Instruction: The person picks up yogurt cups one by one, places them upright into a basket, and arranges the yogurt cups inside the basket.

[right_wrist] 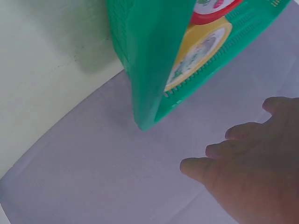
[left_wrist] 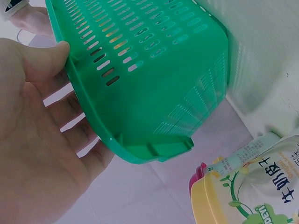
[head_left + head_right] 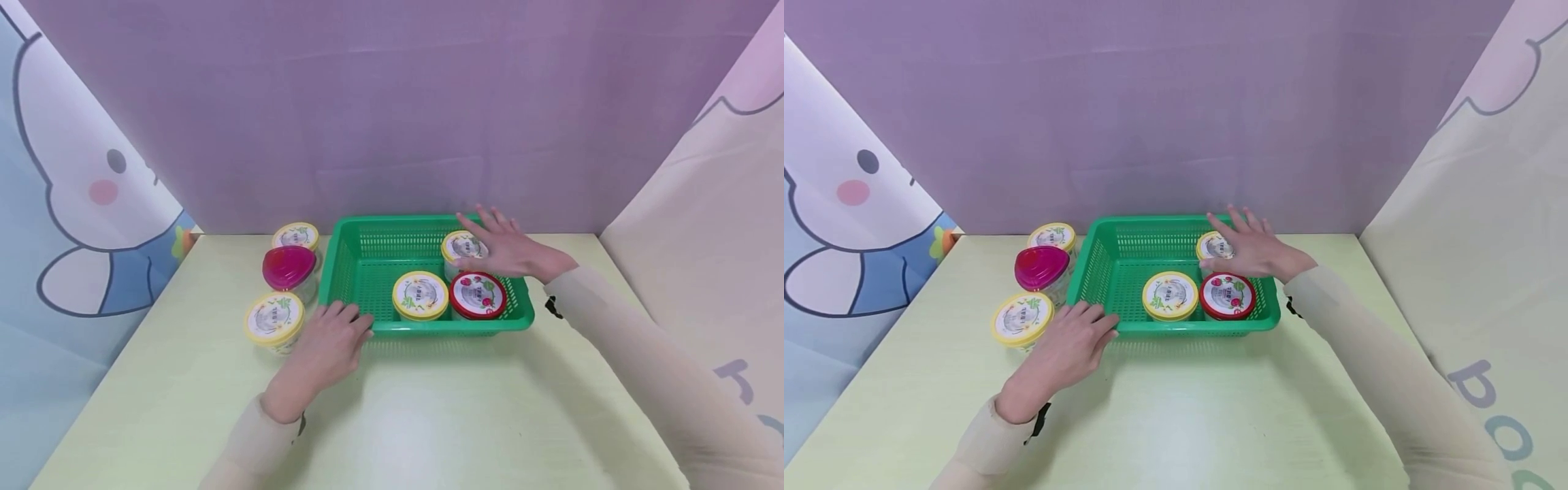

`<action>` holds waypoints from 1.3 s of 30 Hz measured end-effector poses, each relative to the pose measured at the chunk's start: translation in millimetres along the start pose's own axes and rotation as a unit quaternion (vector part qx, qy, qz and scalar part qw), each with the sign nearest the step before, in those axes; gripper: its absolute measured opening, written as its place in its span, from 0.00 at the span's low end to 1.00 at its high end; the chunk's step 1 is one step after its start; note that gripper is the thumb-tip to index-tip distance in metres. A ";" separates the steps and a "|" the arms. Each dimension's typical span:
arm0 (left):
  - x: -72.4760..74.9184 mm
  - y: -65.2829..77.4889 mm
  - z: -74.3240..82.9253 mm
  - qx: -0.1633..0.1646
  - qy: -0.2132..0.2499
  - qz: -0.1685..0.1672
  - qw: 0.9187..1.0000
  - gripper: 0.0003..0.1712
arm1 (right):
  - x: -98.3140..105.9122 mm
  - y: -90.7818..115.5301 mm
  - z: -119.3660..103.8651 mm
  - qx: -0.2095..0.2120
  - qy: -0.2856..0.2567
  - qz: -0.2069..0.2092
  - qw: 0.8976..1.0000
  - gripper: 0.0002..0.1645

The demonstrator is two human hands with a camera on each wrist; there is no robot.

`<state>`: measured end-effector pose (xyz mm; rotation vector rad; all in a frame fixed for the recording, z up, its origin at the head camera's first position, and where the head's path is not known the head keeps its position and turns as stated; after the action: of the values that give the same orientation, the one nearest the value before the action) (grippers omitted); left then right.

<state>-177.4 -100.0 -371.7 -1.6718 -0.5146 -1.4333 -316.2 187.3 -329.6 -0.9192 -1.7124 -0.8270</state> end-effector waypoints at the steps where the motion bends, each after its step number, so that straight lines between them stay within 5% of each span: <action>1: 0.0 0.0 -0.1 -0.001 0.000 0.001 1.000 0.10 | 0.5 3.5 -0.7 0.002 0.000 0.004 1.000 0.59; 23: 0.1 1.6 -3.5 -0.007 -0.012 0.019 1.000 0.10 | -21.7 73.8 -34.0 0.031 -0.004 0.107 0.994 0.53; 39: -3.9 1.1 -1.6 -0.017 -0.024 0.023 0.999 0.10 | -57.1 111.8 -49.6 0.072 0.033 0.225 0.971 0.35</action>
<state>-178.4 -101.1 -375.8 -1.7377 -0.4785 -1.3791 -184.2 187.3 -357.9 -1.1109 -1.4069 -0.4198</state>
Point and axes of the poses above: each hand's wrist, its own y-axis away from the middle knuckle, its own x-axis out of the back of the hand, z = x × y, the point moved 5 cm from there along -y, towards the middle knuckle, and after that the axes turned 1 degree about z, right-handed, at the moved point
